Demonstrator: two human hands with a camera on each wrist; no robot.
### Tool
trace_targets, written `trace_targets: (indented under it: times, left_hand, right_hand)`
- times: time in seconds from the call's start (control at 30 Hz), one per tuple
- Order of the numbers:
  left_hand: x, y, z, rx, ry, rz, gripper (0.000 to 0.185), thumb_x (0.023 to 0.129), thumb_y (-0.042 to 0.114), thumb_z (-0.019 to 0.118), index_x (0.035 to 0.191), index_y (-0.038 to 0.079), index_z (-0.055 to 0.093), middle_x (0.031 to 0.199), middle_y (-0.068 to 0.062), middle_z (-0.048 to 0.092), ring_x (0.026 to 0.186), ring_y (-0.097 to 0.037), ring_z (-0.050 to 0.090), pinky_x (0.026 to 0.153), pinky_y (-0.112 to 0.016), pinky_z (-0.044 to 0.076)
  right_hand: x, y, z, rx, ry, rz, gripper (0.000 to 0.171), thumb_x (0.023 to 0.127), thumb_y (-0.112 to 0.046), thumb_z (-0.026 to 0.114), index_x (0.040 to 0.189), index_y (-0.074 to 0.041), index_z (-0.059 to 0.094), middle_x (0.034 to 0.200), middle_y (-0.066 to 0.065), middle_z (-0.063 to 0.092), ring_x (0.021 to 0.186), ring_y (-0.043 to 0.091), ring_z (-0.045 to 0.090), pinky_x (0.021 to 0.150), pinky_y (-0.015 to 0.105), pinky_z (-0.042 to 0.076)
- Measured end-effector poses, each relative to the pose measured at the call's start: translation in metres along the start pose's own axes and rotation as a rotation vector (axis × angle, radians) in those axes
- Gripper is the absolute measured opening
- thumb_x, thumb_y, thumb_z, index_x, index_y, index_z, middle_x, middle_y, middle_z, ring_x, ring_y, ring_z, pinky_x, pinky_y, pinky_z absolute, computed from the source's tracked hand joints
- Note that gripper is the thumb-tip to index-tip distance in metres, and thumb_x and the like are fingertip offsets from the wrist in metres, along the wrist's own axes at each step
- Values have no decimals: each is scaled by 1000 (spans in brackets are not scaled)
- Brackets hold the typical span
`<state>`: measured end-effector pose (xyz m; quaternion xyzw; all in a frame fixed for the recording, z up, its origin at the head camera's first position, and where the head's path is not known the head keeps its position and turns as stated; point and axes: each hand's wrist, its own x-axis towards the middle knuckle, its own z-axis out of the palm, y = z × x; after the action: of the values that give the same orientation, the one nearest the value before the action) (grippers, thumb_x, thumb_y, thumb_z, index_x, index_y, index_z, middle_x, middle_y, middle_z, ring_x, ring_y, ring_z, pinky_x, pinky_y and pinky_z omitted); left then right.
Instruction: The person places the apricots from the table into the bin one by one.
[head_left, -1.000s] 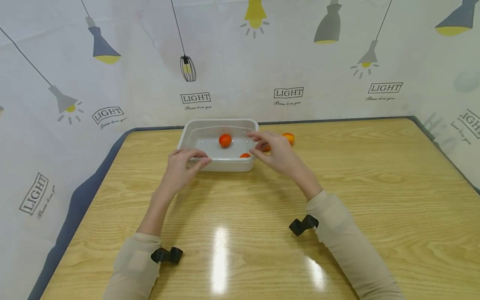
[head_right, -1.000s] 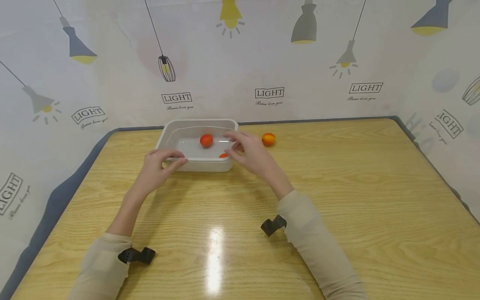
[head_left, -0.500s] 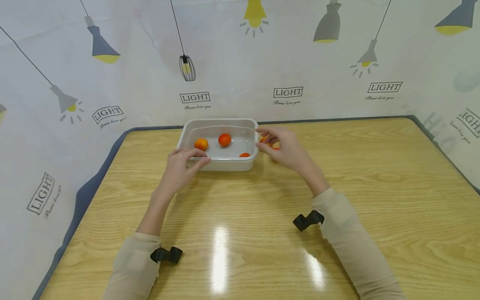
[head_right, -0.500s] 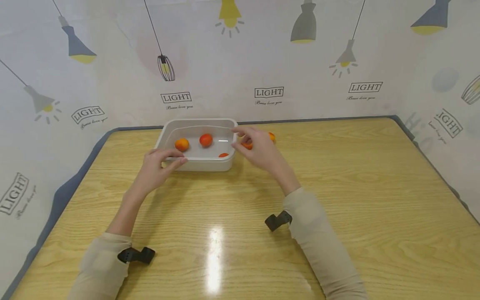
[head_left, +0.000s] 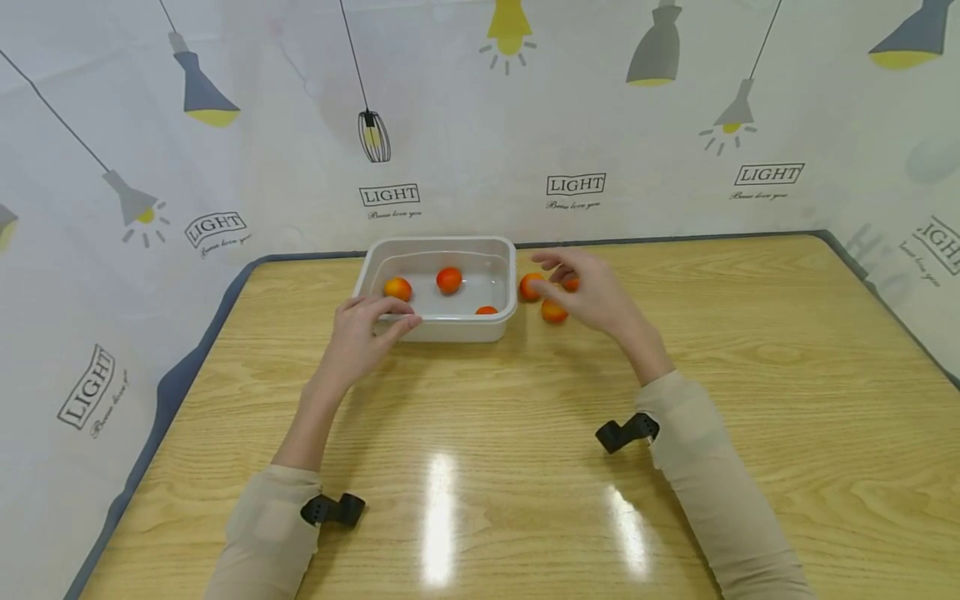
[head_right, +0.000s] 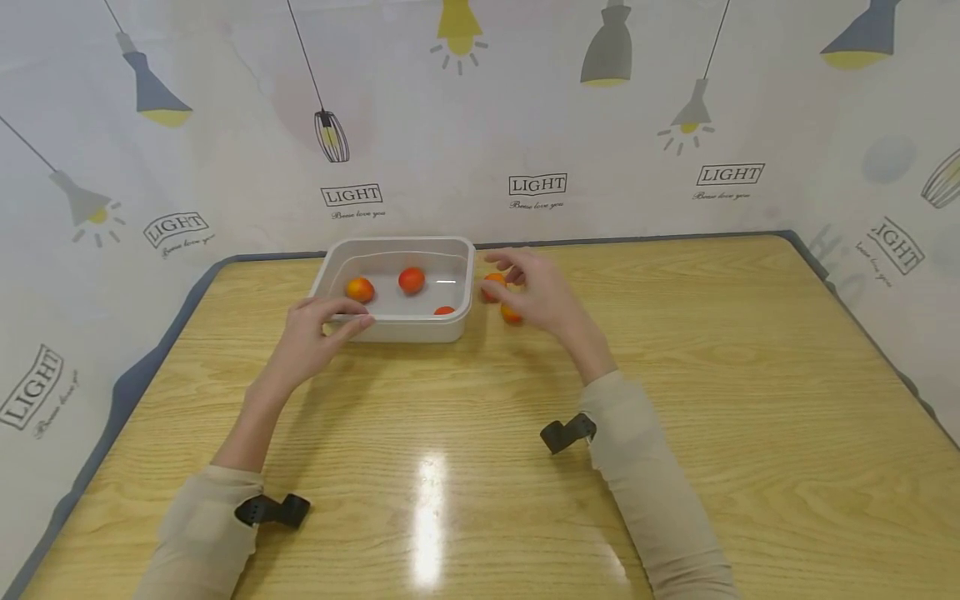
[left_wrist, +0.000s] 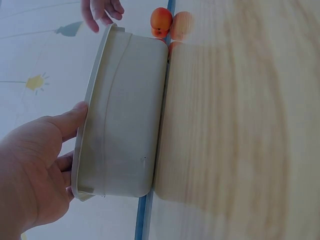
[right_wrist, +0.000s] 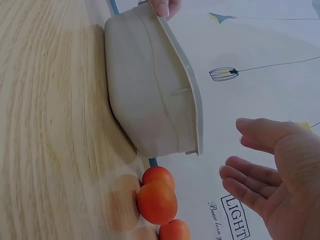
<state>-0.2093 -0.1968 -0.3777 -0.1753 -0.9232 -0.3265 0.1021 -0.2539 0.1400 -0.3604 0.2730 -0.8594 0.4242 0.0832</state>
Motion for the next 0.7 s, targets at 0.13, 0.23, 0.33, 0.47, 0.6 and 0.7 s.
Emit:
trace_targets:
  times: [0.13, 0.23, 0.33, 0.47, 0.6, 0.7]
  left_hand:
    - [0, 0, 0, -2, 1, 3, 24, 96, 27, 72, 106, 6, 74, 108, -8, 75, 111, -28, 63, 114, -54, 22]
    - [0, 0, 0, -3, 2, 4, 24, 96, 27, 71, 107, 6, 74, 108, -8, 75, 111, -29, 63, 114, -54, 22]
    - [0, 1, 0, -2, 0, -2, 24, 96, 27, 71, 107, 5, 74, 108, -9, 75, 111, -29, 63, 114, -54, 22]
    - [0, 1, -1, -1, -3, -9, 25, 96, 27, 71, 108, 5, 74, 109, -9, 75, 112, -29, 62, 114, -54, 22]
    - [0, 1, 0, 1, -9, -13, 25, 97, 28, 71, 108, 6, 74, 110, -8, 74, 114, -29, 62, 115, -55, 21]
    - [0, 1, 0, 2, -16, -18, 25, 97, 28, 70, 109, 6, 74, 111, -9, 74, 115, -29, 62, 115, -55, 20]
  right_hand:
    - [-1, 7, -1, 4, 0, 3, 38, 94, -13, 74, 127, 2, 64, 118, 20, 68, 97, 33, 67, 89, 50, 54]
    - [-2, 12, -2, 0, -4, 11, 38, 94, -15, 73, 128, 1, 64, 119, 21, 67, 97, 34, 67, 89, 50, 54]
    - [-3, 16, -3, -7, -13, 37, 39, 95, -16, 73, 128, 2, 64, 120, 21, 66, 99, 34, 66, 90, 48, 53]
    - [-3, 21, -4, -7, -27, 67, 38, 94, -13, 73, 128, 3, 63, 119, 23, 66, 101, 35, 64, 91, 48, 53]
    - [-4, 27, -4, -8, -37, 90, 39, 94, -11, 73, 127, 5, 63, 117, 26, 66, 101, 38, 64, 91, 49, 53]
    - [-5, 31, -4, -20, -54, 114, 39, 94, -12, 73, 127, 6, 63, 117, 26, 66, 102, 39, 64, 91, 49, 52]
